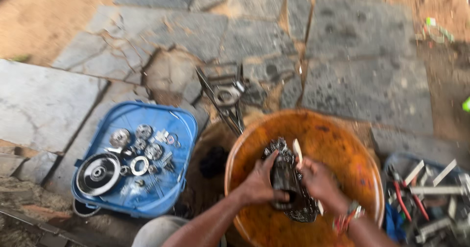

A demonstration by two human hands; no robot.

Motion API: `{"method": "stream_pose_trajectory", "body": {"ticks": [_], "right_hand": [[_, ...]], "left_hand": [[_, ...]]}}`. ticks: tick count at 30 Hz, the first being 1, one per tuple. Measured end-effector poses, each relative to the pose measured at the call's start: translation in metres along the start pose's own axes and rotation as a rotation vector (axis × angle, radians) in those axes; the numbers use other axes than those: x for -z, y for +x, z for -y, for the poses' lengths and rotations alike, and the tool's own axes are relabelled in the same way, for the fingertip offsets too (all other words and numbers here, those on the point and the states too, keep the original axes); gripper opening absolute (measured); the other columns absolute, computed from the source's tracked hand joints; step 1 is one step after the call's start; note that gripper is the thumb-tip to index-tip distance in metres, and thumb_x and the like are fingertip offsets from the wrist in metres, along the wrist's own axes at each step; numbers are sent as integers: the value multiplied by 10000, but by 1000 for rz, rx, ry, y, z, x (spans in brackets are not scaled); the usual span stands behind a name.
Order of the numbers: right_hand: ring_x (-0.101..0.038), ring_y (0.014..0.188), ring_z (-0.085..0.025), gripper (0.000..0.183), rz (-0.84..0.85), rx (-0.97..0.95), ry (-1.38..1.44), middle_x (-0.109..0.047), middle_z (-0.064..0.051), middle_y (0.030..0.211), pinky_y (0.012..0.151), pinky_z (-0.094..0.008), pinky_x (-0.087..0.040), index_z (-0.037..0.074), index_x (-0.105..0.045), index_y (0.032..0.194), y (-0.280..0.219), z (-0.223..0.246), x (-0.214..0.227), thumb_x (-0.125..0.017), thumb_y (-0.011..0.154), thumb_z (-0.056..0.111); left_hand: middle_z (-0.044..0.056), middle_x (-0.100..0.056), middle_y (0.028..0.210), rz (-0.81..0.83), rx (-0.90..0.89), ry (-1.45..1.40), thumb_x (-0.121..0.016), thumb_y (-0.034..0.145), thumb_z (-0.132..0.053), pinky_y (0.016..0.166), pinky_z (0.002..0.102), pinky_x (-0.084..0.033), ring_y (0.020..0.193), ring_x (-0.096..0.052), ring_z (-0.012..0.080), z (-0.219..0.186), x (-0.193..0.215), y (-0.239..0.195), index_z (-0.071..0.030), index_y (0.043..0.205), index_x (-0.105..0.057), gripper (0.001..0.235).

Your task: The person scrubs a cylindrical mechanical part with a brush inside a basin filled with liquid. They rotate the part to clean different sides and occasionally dip the brush into the liquid. A blue tray with other mechanical parts and a toolbox are visible nearby.

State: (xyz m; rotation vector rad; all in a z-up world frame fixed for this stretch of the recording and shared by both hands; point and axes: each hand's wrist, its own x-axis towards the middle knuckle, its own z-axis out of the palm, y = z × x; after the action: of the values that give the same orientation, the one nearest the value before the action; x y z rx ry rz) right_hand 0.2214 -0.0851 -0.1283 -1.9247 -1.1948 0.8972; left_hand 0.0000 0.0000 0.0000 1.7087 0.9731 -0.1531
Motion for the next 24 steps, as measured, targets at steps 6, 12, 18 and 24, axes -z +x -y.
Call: {"method": "stream_pose_trajectory", "body": {"ticks": [6,12,18,24], "right_hand": [[-728,935,-286,297,-129,-91,-194,-743,-158,1067,836,-426,-559,42,-671,1226,-11,36,54,-615,960,162],[-719,853,-348,377,-177,180,-472,-738,-219,982,767,-447,-575,14,-661,1249,-30,38,65,-631,884,106],[-682,556,-233,335,221,-225,-620,-748,-180,759,467,-360,-549,45,-615,1315,-47,56,48,-533,993,91],[-759,716,-258,331,326,106,-410,-792,-176,895,698,-368,-588,44,-743,1156,-67,57,19,-721,881,227]], "left_hand": [[170,-420,1381,-137,90,-187,-891,590,-108,1153,447,-484,1307,-527,342,6,-8,8,-115,1585,-269,1174],[157,-390,1437,-291,124,-263,-915,642,-79,1172,452,-411,1338,-460,315,15,5,2,-52,1527,-350,1050],[212,-551,1343,-317,-10,-1006,-805,632,-40,1131,514,-484,1282,-583,362,31,3,16,48,1538,-224,1080],[233,-532,1396,-405,5,-1063,-842,625,-43,1200,508,-360,1341,-529,341,24,5,23,38,1555,-252,1104]]}}
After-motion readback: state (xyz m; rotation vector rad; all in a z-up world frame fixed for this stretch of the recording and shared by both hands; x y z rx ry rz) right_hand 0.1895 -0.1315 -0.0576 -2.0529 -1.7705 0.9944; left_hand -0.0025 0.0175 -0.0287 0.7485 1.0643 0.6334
